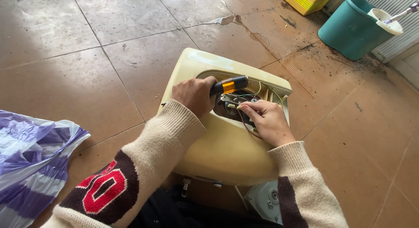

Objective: Disassembling a water heater by removing screws and the front panel to access internal wiring.

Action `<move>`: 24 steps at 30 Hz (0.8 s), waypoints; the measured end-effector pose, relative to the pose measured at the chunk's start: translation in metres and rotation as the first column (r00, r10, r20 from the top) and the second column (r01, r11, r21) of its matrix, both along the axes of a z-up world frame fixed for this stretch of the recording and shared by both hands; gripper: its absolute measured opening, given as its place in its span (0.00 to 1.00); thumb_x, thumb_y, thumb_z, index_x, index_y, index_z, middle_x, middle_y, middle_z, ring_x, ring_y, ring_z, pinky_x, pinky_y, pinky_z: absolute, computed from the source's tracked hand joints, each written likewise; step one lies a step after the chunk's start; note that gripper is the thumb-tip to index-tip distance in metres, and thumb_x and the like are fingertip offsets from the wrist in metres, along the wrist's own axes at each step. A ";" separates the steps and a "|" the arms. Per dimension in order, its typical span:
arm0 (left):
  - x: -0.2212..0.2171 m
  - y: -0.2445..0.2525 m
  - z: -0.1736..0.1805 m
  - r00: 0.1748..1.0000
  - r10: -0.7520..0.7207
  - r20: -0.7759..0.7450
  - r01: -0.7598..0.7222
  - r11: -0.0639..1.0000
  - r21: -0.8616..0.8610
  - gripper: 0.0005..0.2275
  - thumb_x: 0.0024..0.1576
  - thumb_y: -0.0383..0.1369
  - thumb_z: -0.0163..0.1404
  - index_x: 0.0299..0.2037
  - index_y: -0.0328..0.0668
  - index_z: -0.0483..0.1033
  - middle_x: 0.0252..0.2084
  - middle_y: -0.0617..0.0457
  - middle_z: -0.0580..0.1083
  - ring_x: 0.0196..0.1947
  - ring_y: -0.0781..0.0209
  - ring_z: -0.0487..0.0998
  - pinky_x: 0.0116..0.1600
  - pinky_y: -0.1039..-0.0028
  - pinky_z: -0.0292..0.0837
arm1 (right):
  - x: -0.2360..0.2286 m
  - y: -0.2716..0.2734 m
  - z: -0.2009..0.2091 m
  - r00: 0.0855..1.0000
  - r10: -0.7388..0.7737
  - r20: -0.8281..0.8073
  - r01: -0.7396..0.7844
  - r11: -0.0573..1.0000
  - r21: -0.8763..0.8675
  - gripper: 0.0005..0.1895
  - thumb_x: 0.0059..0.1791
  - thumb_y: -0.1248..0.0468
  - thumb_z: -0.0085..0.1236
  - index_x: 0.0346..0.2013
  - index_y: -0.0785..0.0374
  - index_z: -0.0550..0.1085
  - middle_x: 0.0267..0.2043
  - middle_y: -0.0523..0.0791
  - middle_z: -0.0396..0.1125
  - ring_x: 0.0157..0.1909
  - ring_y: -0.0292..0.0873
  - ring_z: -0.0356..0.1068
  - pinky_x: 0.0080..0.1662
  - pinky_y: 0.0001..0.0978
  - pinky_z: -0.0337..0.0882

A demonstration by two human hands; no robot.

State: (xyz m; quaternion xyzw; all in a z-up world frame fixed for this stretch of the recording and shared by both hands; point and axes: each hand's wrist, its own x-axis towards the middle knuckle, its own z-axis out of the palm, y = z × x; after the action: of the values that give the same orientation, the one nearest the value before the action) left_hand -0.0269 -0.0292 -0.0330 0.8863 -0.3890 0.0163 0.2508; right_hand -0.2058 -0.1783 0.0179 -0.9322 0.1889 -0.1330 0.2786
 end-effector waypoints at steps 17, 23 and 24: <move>-0.005 -0.002 -0.002 1.000 0.002 0.008 -0.002 0.999 -0.042 0.13 0.53 0.40 0.55 0.48 0.55 0.76 0.35 0.49 0.80 0.40 0.41 0.83 0.47 0.51 0.78 | 0.017 0.009 0.029 0.911 -0.170 -0.376 0.211 0.975 0.070 0.14 0.47 0.51 0.62 0.46 0.42 0.83 0.30 0.43 0.78 0.40 0.45 0.77 0.47 0.40 0.73; -0.009 0.004 0.001 1.000 -0.005 -0.004 0.005 0.999 -0.051 0.13 0.54 0.40 0.54 0.49 0.55 0.76 0.34 0.49 0.80 0.40 0.42 0.83 0.46 0.50 0.78 | 0.024 0.012 0.047 0.839 -0.270 -0.473 0.275 0.960 -0.061 0.13 0.44 0.47 0.65 0.40 0.40 0.85 0.30 0.39 0.79 0.44 0.45 0.77 0.50 0.37 0.72; -0.006 0.000 0.002 1.000 -0.005 0.020 0.006 0.998 -0.061 0.13 0.54 0.41 0.55 0.49 0.56 0.76 0.34 0.50 0.79 0.39 0.43 0.84 0.46 0.51 0.79 | 0.026 0.015 0.060 0.808 -0.330 -0.489 0.290 0.944 -0.157 0.11 0.42 0.44 0.66 0.36 0.37 0.86 0.31 0.38 0.80 0.46 0.47 0.78 0.52 0.38 0.72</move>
State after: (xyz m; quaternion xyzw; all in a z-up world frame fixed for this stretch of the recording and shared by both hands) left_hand -0.0330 -0.0292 -0.0307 0.8768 -0.3933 0.0362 0.2741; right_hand -0.1802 -0.1630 0.0781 -0.9002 0.4000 0.0669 0.1584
